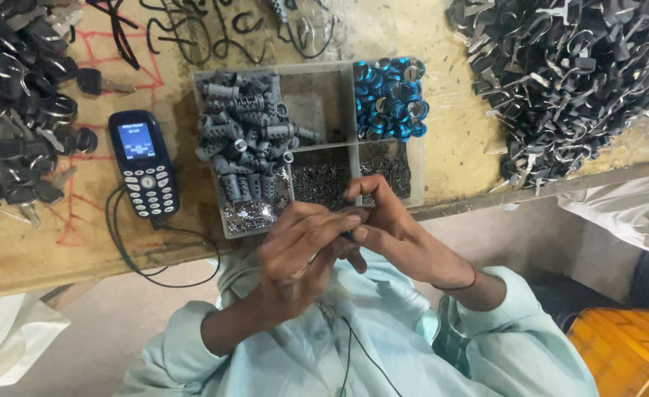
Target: The person sits at a workbench and assembles small metal lock components by hand. They pick parts from a compartment tray, fit a blue cylindrical piece into a gray housing, press the pieces together, and place the finished assembly aside, repeating the cycle with new parts from the tray.
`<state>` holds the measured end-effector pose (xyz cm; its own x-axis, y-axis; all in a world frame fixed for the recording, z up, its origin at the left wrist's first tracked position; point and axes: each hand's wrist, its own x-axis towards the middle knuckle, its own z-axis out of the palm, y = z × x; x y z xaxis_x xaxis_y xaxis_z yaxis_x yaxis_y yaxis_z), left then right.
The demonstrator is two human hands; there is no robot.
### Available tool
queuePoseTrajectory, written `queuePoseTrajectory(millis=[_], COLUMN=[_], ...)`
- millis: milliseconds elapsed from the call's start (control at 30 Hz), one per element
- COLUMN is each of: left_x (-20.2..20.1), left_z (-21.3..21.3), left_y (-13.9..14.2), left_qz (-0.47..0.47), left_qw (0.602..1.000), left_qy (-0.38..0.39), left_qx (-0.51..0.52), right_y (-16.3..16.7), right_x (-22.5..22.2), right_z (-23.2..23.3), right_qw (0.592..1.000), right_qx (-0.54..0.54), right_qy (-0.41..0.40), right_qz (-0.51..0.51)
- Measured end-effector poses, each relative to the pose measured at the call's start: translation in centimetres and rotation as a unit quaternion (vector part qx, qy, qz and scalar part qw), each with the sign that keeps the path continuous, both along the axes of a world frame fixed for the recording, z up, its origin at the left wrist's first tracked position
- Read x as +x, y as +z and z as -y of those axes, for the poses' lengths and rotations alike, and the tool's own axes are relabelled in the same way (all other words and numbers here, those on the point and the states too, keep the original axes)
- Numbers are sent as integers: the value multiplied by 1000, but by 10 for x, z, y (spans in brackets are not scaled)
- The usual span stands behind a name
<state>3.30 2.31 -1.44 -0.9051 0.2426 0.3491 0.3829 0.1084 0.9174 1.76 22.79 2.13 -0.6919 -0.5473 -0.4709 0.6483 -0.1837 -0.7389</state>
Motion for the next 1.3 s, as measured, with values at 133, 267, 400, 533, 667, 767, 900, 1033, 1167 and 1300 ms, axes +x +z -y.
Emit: queuePoseTrajectory(millis=[133,267,400,533,667,767,900,1033,1167,1300], left_x=[-3,-15,-19,-18,-19,-18,-15,-14,-14,-14], left_z=[2,3,3,7,7,6,9,11,9,9], left_y=[-8,-17,-19,-19,-17,-14,-10,-10,-9,-4], left_qz=[-40,-32,-5,13,6,4,18,50,25,11], left_qw=[999,999,1000,1000,1000,1000,999,996,996,996], left_qy=[0,-1,14,-2,-23,-22,-41,-74,-88,-83], left_qx=[-22,-24,-18,-16,-10,-11,4,13,9,0], right_y=[5,-35,-46,-6,3,-20,-42,-40,-26,-3], right_x=[-35,-79,-60,-26,-21,-25,-26,-20,-7,3], right_z=[-46,-99,-112,-108,-84,-70,-81,-92,-74,-46], right_qw=[782,397,468,570,633,590,598,861,864,904], right_qx=[490,758,760,743,681,666,645,349,249,139], right_qy=[-35,-62,-45,33,-1,-21,-43,-255,-292,-200], right_qz=[-383,-513,-450,-349,-370,-456,-474,-269,-327,-350])
